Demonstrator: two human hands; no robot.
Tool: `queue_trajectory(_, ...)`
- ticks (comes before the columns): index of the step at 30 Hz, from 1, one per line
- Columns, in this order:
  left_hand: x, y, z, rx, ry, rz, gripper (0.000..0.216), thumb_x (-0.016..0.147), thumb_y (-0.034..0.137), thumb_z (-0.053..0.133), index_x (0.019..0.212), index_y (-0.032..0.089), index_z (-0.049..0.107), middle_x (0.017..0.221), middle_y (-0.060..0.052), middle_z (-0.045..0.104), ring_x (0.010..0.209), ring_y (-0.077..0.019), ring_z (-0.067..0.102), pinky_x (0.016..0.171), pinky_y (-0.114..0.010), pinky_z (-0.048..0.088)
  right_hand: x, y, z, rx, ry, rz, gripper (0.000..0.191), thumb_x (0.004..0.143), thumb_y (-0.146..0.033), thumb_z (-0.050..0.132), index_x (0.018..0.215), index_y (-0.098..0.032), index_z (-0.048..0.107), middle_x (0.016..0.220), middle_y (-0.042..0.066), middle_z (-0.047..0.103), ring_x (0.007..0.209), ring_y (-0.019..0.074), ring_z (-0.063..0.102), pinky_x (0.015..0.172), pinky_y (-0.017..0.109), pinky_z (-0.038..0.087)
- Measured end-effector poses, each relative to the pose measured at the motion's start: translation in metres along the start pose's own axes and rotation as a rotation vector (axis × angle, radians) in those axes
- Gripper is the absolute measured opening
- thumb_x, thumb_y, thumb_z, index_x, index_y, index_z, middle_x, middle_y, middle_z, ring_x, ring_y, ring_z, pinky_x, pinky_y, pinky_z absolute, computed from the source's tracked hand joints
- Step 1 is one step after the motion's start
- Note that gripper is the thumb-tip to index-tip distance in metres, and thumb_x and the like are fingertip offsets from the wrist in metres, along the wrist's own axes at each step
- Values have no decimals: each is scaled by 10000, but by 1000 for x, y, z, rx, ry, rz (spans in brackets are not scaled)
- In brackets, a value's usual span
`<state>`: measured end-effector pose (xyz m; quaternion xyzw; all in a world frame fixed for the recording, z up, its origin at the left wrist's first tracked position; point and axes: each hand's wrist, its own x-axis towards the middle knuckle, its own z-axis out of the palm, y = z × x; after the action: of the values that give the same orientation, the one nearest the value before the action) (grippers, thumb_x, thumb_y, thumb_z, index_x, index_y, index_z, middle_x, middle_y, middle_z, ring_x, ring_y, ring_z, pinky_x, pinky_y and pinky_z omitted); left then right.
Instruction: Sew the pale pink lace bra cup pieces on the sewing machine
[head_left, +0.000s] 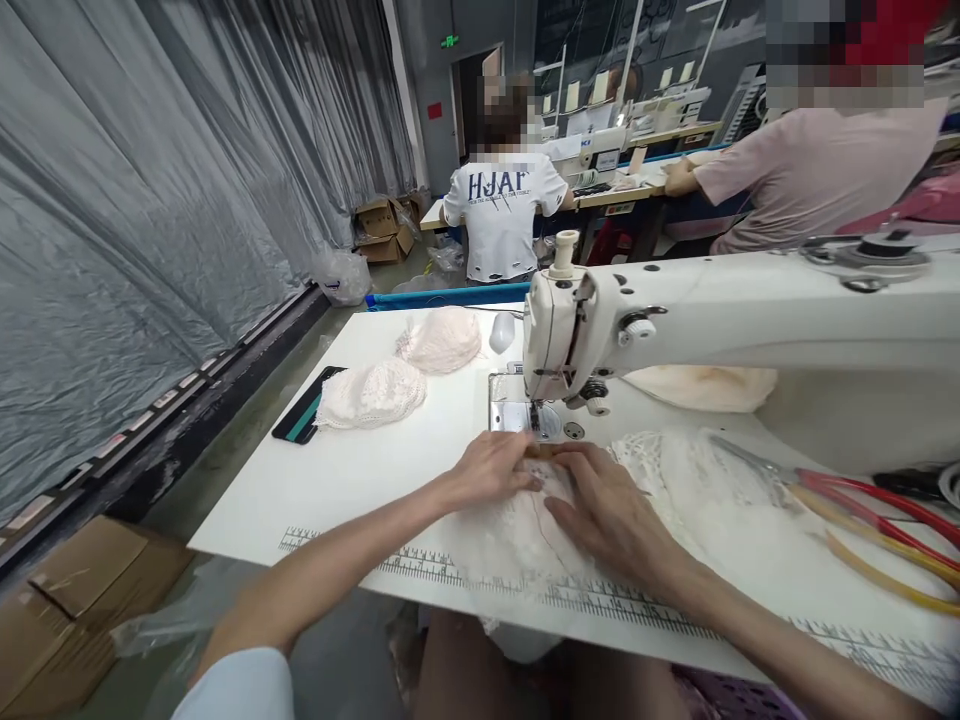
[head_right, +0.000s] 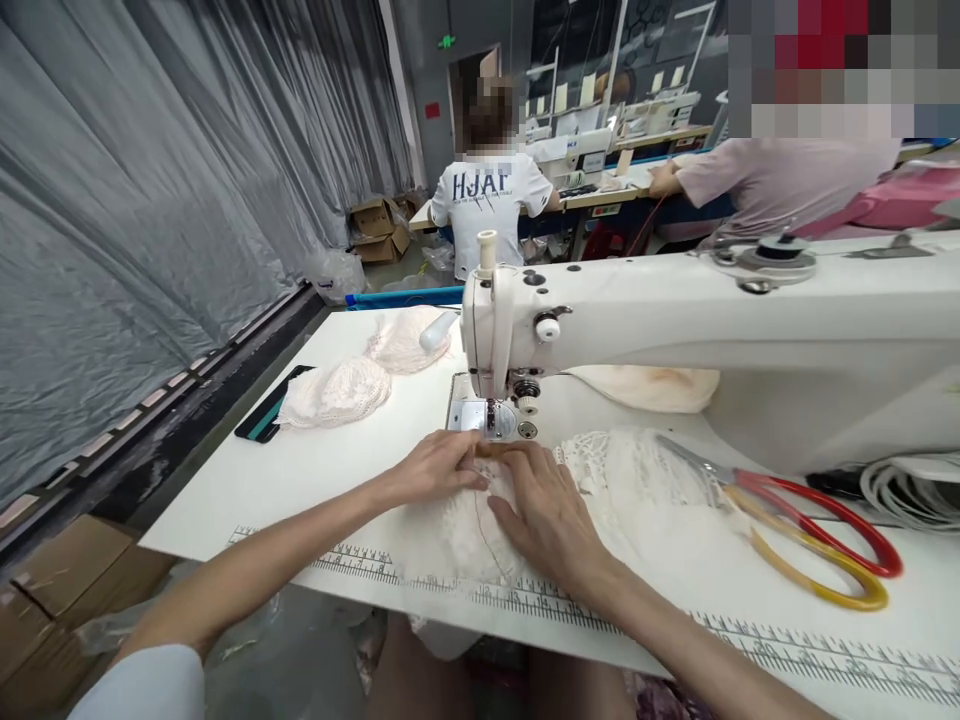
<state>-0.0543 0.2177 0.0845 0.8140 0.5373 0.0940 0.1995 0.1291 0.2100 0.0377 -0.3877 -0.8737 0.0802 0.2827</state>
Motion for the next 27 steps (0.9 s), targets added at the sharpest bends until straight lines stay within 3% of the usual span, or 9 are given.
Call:
queue_trajectory(2, -9, 5, -2, -60, -22, -36, 132, 776, 263, 640, 794, 169, 550, 710, 28, 570, 685, -144, 554, 628, -260, 434, -2, 3, -3, 52, -23, 26, 174, 828, -279, 496, 972, -180, 499, 1063, 131, 541, 931, 269, 549, 720, 424, 479)
queue_trajectory(5, -35, 7, -8, -156, 27, -36, 132, 780, 238, 621, 719, 158, 535, 841, -22, 591, 784, -155, 556, 669, -270, 447, -3, 0, -11, 286, -155, 45, 146, 871, -325, 465, 826, -194, 512, 927, 81, 580, 830, 219, 556, 688, 362, 469)
queue_trajectory(8, -55, 5, -16, -470, -11, -73, 201, 749, 288, 664, 857, 153, 564, 931, -60, 594, 847, -163, 561, 705, -286, 460, 0, -13, -23, 579, -303, 112, 253, 886, -405, 456, 740, -201, 486, 705, 7, 547, 639, 157, 512, 559, 277, 423)
queue_trajectory(12, -64, 12, -18, -824, -107, -250, 630, 610, 281, 792, 1163, 149, 519, 802, -10, 570, 740, -123, 556, 681, -269, 456, 0, -30, -38, 796, -424, 152, 287, 862, -433, 508, 713, -189, 523, 653, -17, 528, 605, 128, 474, 555, 250, 381)
queue_trajectory(17, -83, 35, -10, -1022, -57, -346, 377, 635, 261, 774, 967, 135, 648, 731, 18, 474, 660, -74, 477, 605, -211, 428, -14, -39, -56, 882, -492, 221, 355, 871, -489, 470, 747, -176, 584, 657, -8, 510, 611, 126, 451, 550, 248, 361)
queue_trajectory(22, -121, 51, 0, -1198, -86, -343, 464, 636, 283, 784, 1042, 171, 589, 817, -15, 565, 721, -107, 546, 650, -224, 445, -39, -55, -69, 996, -574, 324, 350, 843, -501, 512, 755, -170, 586, 662, -2, 487, 619, 124, 429, 559, 251, 360)
queue_trajectory(27, -144, 62, 16, -1281, -161, -420, 505, 677, 324, 761, 1106, 168, 548, 792, -28, 619, 731, -132, 576, 683, -246, 432, -62, -67, -63, 1132, -631, 412, 338, 827, -495, 542, 810, -159, 573, 653, -9, 497, 581, 102, 415, 520, 234, 332)
